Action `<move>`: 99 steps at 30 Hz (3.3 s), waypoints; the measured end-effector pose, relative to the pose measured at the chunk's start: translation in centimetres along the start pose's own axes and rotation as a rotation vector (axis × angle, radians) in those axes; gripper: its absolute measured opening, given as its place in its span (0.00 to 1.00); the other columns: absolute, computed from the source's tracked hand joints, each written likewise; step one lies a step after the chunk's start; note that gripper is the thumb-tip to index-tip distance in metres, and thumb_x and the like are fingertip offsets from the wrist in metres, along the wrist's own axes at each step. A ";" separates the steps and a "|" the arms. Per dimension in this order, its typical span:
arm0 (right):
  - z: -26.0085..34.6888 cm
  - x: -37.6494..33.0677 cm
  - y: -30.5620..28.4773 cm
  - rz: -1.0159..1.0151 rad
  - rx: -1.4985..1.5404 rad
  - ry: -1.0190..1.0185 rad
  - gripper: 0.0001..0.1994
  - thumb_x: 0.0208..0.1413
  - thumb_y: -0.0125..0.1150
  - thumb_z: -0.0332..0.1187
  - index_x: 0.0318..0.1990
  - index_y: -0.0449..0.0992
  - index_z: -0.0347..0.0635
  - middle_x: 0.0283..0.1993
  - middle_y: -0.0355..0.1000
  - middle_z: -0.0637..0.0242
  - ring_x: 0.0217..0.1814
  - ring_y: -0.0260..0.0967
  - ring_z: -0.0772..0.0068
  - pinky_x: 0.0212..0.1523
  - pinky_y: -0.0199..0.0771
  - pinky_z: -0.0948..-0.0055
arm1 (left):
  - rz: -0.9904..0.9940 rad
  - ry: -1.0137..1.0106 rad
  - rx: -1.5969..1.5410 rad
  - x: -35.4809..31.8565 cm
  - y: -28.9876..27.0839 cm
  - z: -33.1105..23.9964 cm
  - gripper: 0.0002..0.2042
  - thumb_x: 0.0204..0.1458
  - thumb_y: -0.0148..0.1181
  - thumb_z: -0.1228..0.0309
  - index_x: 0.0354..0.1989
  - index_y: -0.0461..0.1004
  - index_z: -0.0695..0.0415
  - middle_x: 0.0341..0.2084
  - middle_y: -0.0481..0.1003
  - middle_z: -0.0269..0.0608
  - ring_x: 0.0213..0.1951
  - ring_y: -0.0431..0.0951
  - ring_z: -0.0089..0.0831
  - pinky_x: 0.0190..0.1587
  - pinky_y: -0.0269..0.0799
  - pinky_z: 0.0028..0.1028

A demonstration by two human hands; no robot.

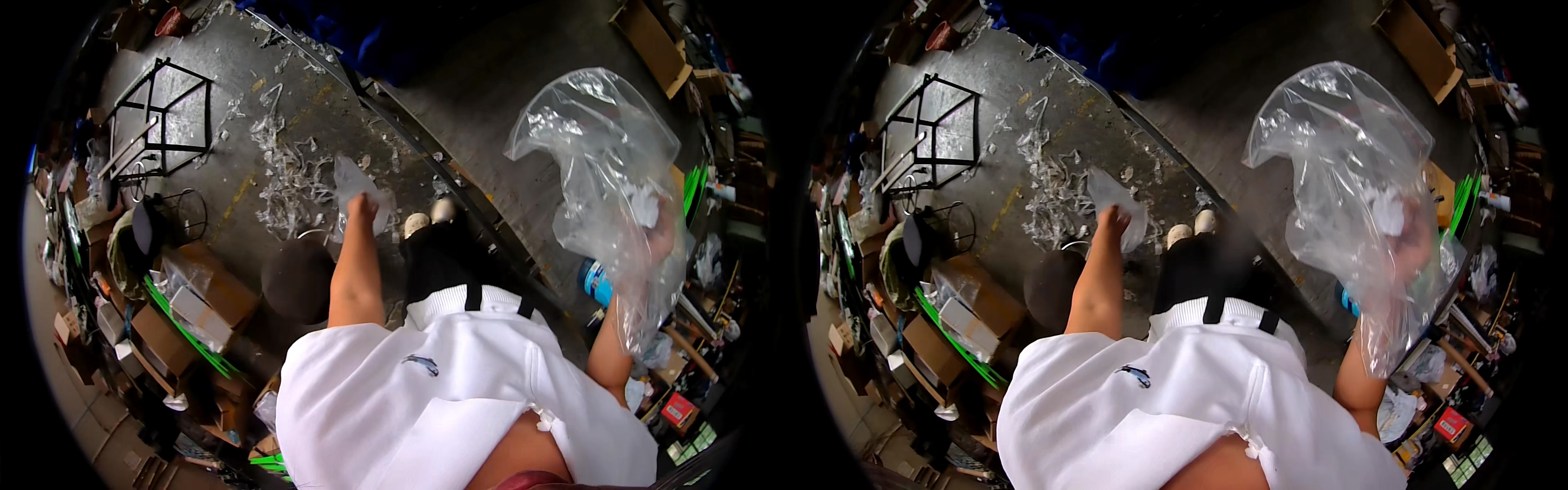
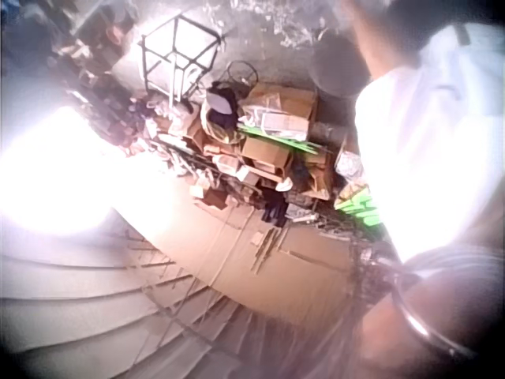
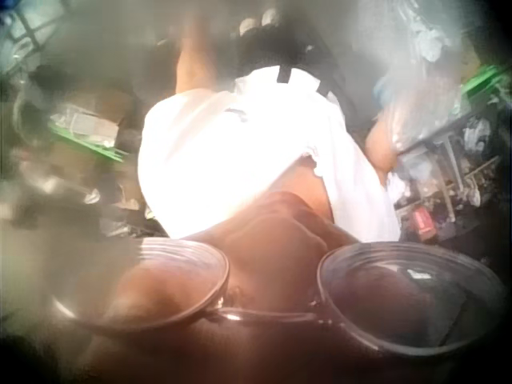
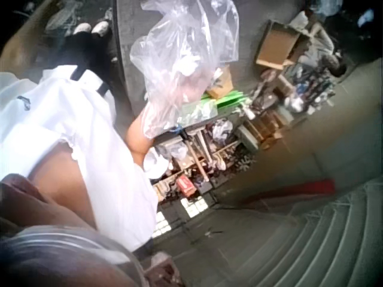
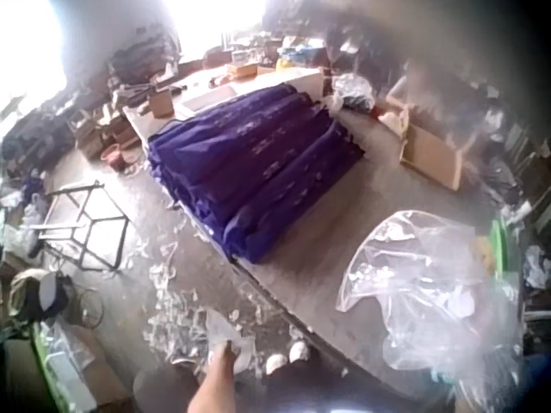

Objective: The person gathers small items from a cluttered table and places them into a clear plastic bag. They seal the bag and then place it inside a cardboard box lined with bubble wrap.

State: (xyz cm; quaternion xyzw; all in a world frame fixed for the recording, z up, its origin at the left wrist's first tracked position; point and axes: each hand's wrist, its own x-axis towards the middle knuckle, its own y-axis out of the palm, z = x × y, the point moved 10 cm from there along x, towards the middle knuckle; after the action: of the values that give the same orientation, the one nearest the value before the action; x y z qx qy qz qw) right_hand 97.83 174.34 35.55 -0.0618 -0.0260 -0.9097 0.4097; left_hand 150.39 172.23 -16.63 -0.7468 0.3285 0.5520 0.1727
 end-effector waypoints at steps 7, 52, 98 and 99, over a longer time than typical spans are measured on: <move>0.6 -0.4 -2.3 0.055 -0.583 -0.054 0.16 0.50 0.58 0.30 0.47 0.68 0.35 0.41 0.71 0.61 0.40 0.70 0.69 0.41 0.72 0.73 | 0.797 0.094 -0.272 -9.6 33.9 0.5 0.12 0.52 0.55 0.66 0.43 0.69 0.58 0.38 0.73 0.37 0.40 0.72 0.30 0.43 0.69 0.29; 16.2 -8.4 43.3 1.067 0.359 -0.094 0.16 0.58 0.52 0.31 0.54 0.68 0.43 0.42 0.71 0.74 0.39 0.67 0.87 0.38 0.67 0.84 | 0.315 1.404 0.273 -51.8 -7.3 -28.5 0.60 0.27 0.66 0.37 0.66 0.35 0.48 0.65 0.38 0.43 0.66 0.40 0.50 0.60 0.38 0.60; -8.4 -12.5 70.8 1.467 0.252 0.718 0.13 0.60 0.50 0.40 0.26 0.69 0.44 0.21 0.66 0.74 0.22 0.63 0.85 0.24 0.65 0.82 | -0.479 1.519 0.011 -49.1 -14.2 -46.7 0.15 0.52 0.57 0.56 0.32 0.71 0.58 0.27 0.70 0.31 0.24 0.65 0.15 0.22 0.56 0.14; -7.9 -12.5 72.0 1.487 0.239 0.727 0.13 0.60 0.48 0.40 0.26 0.69 0.44 0.22 0.69 0.72 0.20 0.63 0.84 0.22 0.64 0.83 | -0.518 1.406 -0.006 -47.5 -15.7 -46.8 0.15 0.53 0.57 0.57 0.33 0.71 0.58 0.26 0.70 0.30 0.25 0.65 0.15 0.23 0.56 0.13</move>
State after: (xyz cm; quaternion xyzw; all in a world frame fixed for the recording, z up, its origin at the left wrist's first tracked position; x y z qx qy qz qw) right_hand 159.21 135.16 25.80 0.2784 0.0592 -0.3567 0.8898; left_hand 186.06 168.76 41.77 -0.9773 0.1735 -0.1126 0.0446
